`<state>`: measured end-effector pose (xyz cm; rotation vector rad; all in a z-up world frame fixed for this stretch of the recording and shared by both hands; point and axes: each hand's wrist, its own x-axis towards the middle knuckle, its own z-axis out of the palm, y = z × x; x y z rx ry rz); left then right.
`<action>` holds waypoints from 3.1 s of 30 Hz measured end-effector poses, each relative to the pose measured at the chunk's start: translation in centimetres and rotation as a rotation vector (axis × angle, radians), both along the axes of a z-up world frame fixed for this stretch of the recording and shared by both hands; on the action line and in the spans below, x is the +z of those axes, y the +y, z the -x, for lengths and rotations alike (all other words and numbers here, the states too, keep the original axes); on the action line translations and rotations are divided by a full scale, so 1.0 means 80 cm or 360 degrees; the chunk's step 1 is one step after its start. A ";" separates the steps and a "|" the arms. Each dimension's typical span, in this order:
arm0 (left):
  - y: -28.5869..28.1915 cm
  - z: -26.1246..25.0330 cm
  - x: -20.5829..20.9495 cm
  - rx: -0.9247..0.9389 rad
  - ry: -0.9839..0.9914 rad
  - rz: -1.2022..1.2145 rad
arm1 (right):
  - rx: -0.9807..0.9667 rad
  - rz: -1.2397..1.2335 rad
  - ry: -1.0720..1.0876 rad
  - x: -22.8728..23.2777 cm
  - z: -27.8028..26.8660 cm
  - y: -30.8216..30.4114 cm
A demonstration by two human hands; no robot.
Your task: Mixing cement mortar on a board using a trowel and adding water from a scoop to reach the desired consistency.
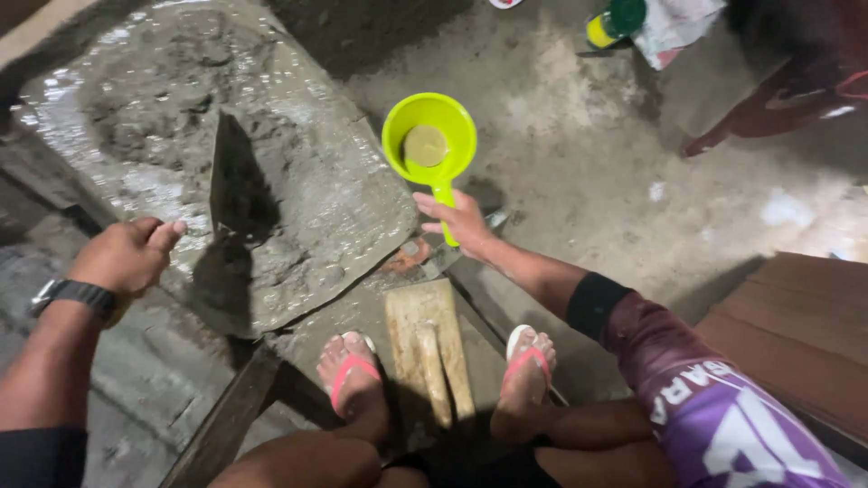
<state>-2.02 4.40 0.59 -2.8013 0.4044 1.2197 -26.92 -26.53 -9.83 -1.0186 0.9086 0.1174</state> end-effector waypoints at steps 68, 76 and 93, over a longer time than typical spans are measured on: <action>-0.070 0.057 -0.018 -0.0890 -0.0198 -0.0232 | 0.0057 0.0209 -0.0121 0.027 -0.010 -0.004; -0.039 0.050 -0.089 -0.0789 -0.0199 -0.0061 | 0.0038 0.0182 -0.0087 0.025 -0.002 0.001; -0.094 0.056 -0.042 -0.0820 0.0089 -0.0496 | 0.0218 0.0289 0.0005 0.024 -0.006 -0.005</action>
